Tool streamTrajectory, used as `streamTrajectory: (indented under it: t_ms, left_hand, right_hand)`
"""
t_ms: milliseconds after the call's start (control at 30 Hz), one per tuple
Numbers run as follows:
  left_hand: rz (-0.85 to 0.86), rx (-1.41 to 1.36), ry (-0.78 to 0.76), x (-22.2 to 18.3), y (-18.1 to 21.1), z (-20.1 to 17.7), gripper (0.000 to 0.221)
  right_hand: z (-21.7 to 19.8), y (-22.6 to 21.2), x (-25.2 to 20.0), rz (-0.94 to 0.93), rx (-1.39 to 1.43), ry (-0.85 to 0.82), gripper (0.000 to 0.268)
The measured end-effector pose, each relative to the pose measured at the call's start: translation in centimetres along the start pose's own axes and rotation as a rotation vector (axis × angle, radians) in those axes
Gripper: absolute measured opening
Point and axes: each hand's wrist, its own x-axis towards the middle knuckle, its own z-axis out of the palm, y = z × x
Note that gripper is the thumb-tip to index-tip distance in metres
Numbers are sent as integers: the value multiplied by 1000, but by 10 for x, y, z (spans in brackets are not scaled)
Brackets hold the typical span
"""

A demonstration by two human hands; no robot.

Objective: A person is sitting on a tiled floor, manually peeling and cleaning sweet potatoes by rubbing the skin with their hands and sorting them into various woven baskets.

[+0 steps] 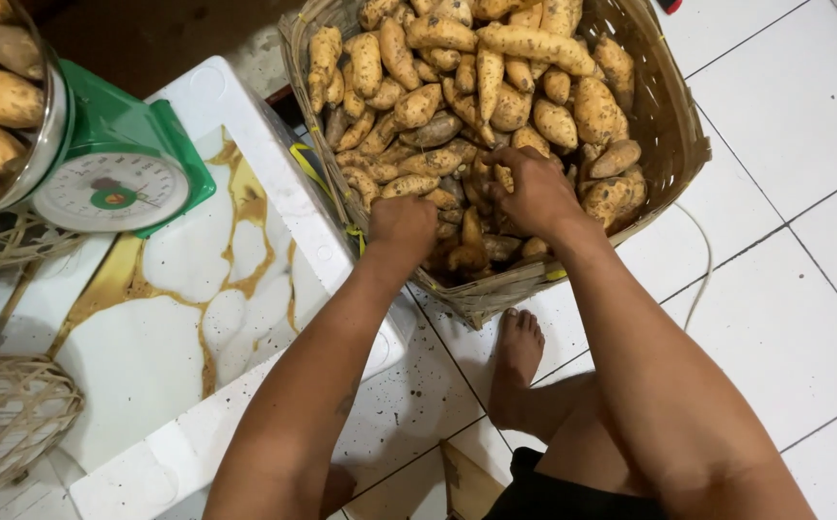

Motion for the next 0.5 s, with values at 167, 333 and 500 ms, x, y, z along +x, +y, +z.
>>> streamTrajectory:
  t_ms: [167, 333, 500]
  left_hand:
    - [-28, -59, 2, 9, -23, -18, 27]
    - [-39, -95, 51, 30, -47, -15, 23]
    - [-36, -172, 44, 32, -52, -31, 24]
  right_hand:
    - [9, 8, 14, 36, -6, 48, 39]
    - [24, 25, 38, -2, -81, 59, 44]
    - [36, 16, 49, 0, 11, 88, 45]
